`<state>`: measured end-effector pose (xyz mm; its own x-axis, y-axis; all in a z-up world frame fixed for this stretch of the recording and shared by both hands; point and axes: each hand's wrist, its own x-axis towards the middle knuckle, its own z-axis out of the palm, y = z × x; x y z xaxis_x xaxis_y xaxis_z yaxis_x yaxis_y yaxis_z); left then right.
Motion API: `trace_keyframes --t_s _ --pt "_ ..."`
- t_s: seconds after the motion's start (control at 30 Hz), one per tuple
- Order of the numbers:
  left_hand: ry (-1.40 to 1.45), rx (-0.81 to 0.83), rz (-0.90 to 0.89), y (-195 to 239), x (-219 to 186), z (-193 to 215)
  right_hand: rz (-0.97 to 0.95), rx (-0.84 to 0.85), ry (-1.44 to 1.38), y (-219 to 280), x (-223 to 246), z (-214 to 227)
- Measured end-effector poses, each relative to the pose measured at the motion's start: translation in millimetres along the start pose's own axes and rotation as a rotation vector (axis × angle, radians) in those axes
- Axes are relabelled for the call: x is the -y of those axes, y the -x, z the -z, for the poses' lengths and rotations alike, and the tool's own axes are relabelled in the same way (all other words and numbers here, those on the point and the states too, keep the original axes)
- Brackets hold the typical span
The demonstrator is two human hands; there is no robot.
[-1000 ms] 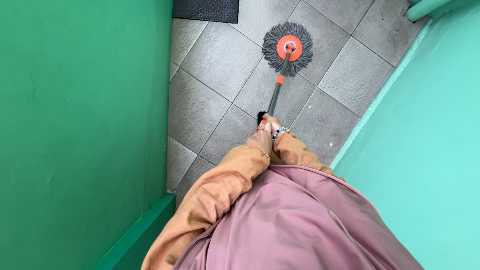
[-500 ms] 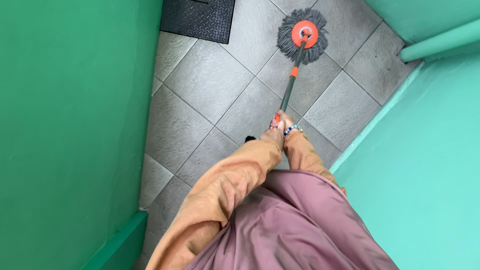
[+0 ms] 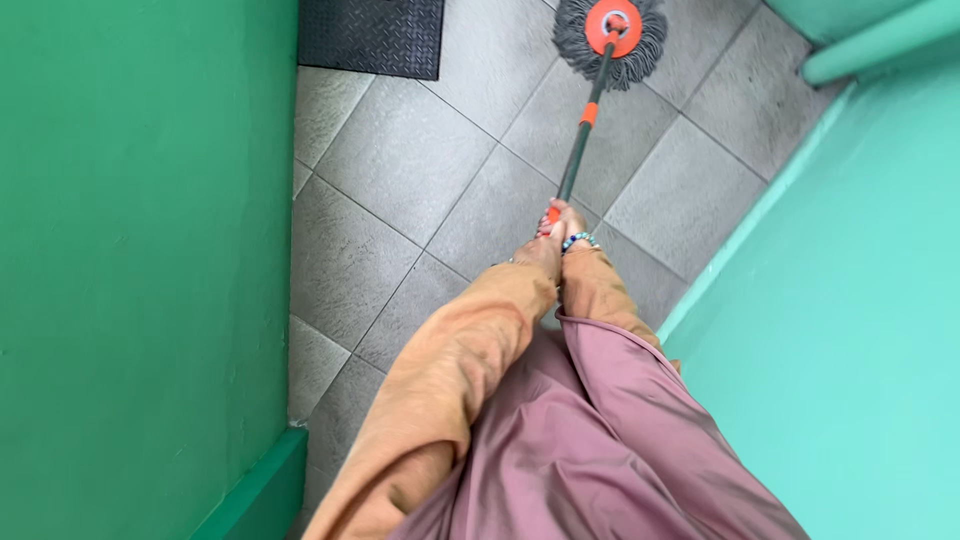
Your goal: The person mops the tiled floor using a mop.
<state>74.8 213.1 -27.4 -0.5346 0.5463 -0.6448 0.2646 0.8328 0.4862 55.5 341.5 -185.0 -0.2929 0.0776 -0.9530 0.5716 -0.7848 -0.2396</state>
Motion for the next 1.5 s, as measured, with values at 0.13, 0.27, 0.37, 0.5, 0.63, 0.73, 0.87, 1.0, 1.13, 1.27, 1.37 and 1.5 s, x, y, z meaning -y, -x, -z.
trace_keyframes --t_s 0.13,0.27,0.37,0.5,0.63,0.73,0.87,1.0,1.13,1.27,1.37,1.5 --pt "-0.095 0.002 0.038 52 33 -38 0.000 -0.006 -0.101 44 -77 -3" --pt "-0.125 -0.001 0.015 135 75 -51 0.135 0.051 -0.255 71 -166 -14" --pt "-0.142 0.059 0.020 211 100 -48 0.153 0.080 -0.388 98 -243 -18" --pt "-0.191 0.035 0.008 305 112 -47 0.233 0.158 -0.421 146 -335 -15" --pt "-0.236 -0.003 -0.019 350 97 -38 0.253 0.206 -0.436 190 -355 -7" --pt "-0.248 -0.013 -0.031 356 80 -54 0.198 0.249 -0.408 204 -349 15" --pt "-0.249 -0.145 -0.018 335 72 -71 0.233 0.264 -0.266 189 -331 24" --pt "-0.311 -0.148 0.015 289 51 -68 0.212 0.245 -0.301 159 -291 39" --pt "-0.336 -0.201 0.016 225 16 -78 0.182 0.219 -0.348 123 -230 68" --pt "-0.250 -0.208 0.073 133 -31 -109 0.141 0.180 -0.367 93 -135 104" --pt "-0.266 -0.175 0.002 64 -81 -121 0.048 0.100 -0.338 78 -59 135" --pt "-0.119 -0.089 -0.029 0 -142 -106 0.050 0.050 -0.315 62 24 174"
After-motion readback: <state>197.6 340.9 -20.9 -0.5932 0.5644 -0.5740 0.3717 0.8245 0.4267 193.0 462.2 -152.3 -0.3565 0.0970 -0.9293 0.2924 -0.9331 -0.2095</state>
